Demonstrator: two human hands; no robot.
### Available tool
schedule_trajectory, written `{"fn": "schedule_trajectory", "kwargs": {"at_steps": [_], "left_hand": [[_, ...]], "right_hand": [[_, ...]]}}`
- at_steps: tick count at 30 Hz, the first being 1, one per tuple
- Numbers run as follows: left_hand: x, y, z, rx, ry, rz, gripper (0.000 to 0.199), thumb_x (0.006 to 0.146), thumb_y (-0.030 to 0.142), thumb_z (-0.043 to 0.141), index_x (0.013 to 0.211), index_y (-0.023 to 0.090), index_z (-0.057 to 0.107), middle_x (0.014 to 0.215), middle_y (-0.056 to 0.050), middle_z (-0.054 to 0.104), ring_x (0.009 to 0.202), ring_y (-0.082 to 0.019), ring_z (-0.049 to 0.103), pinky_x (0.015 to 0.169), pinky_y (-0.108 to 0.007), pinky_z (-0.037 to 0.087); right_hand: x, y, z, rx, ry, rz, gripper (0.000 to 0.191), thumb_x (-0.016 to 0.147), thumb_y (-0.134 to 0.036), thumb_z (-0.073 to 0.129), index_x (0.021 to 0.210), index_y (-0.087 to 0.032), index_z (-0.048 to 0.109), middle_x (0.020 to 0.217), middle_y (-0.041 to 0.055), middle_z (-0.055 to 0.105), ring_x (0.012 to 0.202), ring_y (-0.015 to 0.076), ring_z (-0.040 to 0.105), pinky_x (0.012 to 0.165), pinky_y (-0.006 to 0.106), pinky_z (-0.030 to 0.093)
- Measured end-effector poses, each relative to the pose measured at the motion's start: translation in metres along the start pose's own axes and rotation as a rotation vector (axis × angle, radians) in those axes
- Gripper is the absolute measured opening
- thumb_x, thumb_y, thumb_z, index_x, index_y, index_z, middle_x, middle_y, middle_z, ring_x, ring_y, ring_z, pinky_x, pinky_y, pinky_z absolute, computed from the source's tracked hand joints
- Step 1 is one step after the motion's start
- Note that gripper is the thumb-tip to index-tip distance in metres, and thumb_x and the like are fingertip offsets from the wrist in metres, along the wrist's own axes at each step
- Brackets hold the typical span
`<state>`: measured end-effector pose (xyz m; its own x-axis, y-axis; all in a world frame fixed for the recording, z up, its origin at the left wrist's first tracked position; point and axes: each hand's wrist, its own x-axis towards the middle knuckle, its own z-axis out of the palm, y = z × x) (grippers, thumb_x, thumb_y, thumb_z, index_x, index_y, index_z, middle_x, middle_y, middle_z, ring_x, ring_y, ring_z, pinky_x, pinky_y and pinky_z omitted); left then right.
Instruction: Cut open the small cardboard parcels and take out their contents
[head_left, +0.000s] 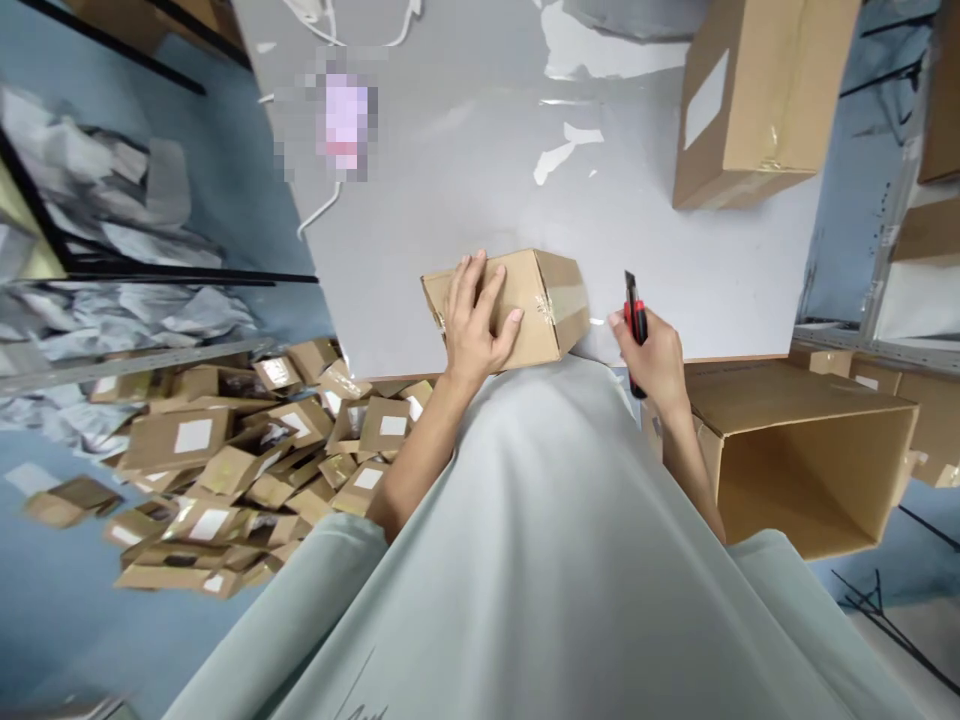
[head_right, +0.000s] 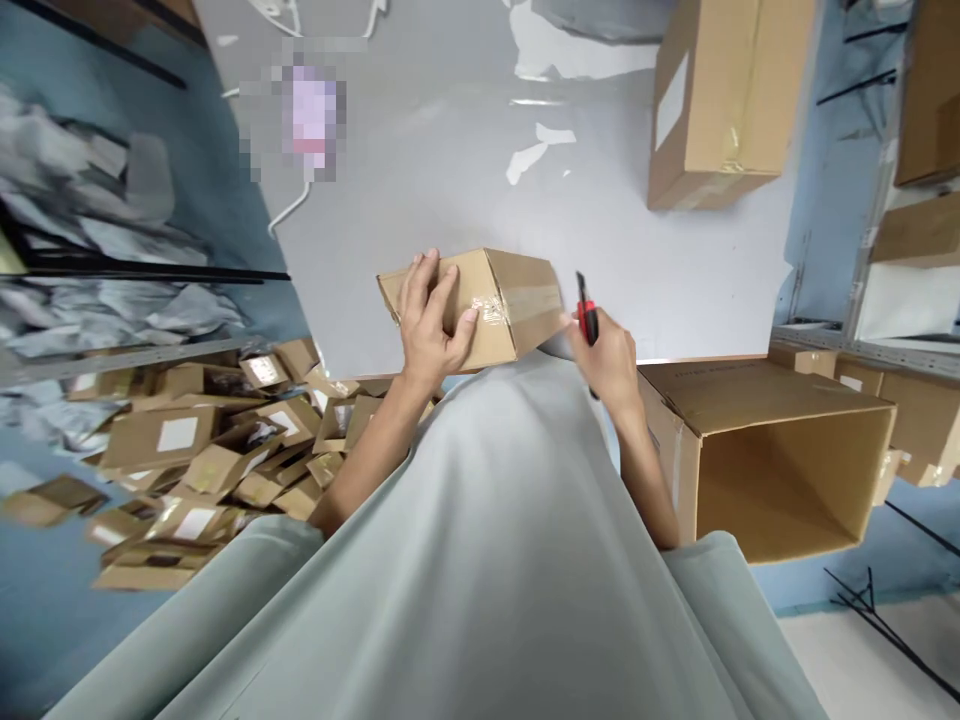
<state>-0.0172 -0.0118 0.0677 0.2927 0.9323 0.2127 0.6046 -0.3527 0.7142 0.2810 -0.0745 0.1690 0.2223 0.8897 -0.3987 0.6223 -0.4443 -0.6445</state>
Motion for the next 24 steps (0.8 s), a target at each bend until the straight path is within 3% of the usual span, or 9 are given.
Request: {"fn": "schedule_trajectory", "kwargs": {"at_steps": [3, 6, 11, 14, 17, 24], "left_hand": [[-0.019, -0.029, -0.023, -0.008, 0.058, -0.054, 0.078, 0.106, 0.081, 0.053, 0.168, 0.033, 0.058, 0.185, -0.01, 0.041, 0.175, -0.043, 0.031, 0.144, -0.072, 0.018], [-0.04, -0.048, -0.047, 0.003, 0.097, -0.102, 0.078, 0.108, 0.083, 0.05, 0.166, 0.031, 0.06, 0.185, -0.009, 0.041, 0.175, -0.042, 0.032, 0.144, -0.07, 0.02], [-0.076, -0.04, -0.071, -0.117, 0.309, -0.209, 0.057, 0.116, 0.071, 0.046, 0.161, 0.04, 0.064, 0.176, -0.002, 0.054, 0.167, -0.031, 0.049, 0.142, -0.057, 0.035], [-0.086, -0.031, -0.071, -0.243, 0.356, -0.3, 0.068, 0.111, 0.078, 0.05, 0.168, 0.04, 0.058, 0.178, -0.005, 0.052, 0.17, -0.033, 0.043, 0.145, -0.056, 0.03], [-0.082, -0.033, -0.064, -0.299, 0.306, -0.347, 0.09, 0.101, 0.085, 0.062, 0.175, 0.035, 0.048, 0.184, -0.009, 0.043, 0.175, -0.036, 0.034, 0.146, -0.053, 0.025], [-0.05, -0.07, -0.019, -0.386, 0.075, -0.307, 0.106, 0.101, 0.087, 0.059, 0.184, 0.03, 0.027, 0.188, -0.014, 0.035, 0.173, -0.035, 0.038, 0.142, -0.053, 0.034]], "right_hand": [[0.058, 0.043, 0.048, 0.133, -0.005, 0.06, 0.045, 0.114, -0.058, 0.044, 0.105, -0.021, 0.069, 0.101, 0.0119, 0.083, 0.087, 0.0243, 0.079, 0.084, 0.034, 0.058], [0.097, 0.065, 0.094, 0.157, -0.058, 0.1, 0.044, 0.11, -0.063, 0.049, 0.1, -0.023, 0.064, 0.107, 0.0145, 0.082, 0.095, 0.0251, 0.079, 0.089, 0.035, 0.058], [0.094, 0.052, 0.13, 0.195, -0.18, -0.002, 0.059, 0.099, -0.083, 0.052, 0.083, -0.027, 0.054, 0.081, 0.0032, 0.067, 0.081, 0.0218, 0.063, 0.079, 0.034, 0.053], [0.076, 0.033, 0.132, 0.185, -0.184, -0.089, 0.066, 0.094, -0.092, 0.049, 0.077, -0.028, 0.045, 0.071, -0.0029, 0.051, 0.073, 0.0179, 0.047, 0.07, 0.031, 0.044], [0.058, 0.02, 0.12, 0.103, -0.127, -0.113, 0.066, 0.095, -0.092, 0.047, 0.074, -0.029, 0.039, 0.067, -0.005, 0.043, 0.069, 0.0161, 0.04, 0.065, 0.031, 0.037], [0.027, 0.007, 0.077, -0.149, 0.041, -0.021, 0.056, 0.107, -0.076, 0.044, 0.077, -0.03, 0.044, 0.068, -0.0019, 0.054, 0.07, 0.0188, 0.049, 0.067, 0.031, 0.042]]}}
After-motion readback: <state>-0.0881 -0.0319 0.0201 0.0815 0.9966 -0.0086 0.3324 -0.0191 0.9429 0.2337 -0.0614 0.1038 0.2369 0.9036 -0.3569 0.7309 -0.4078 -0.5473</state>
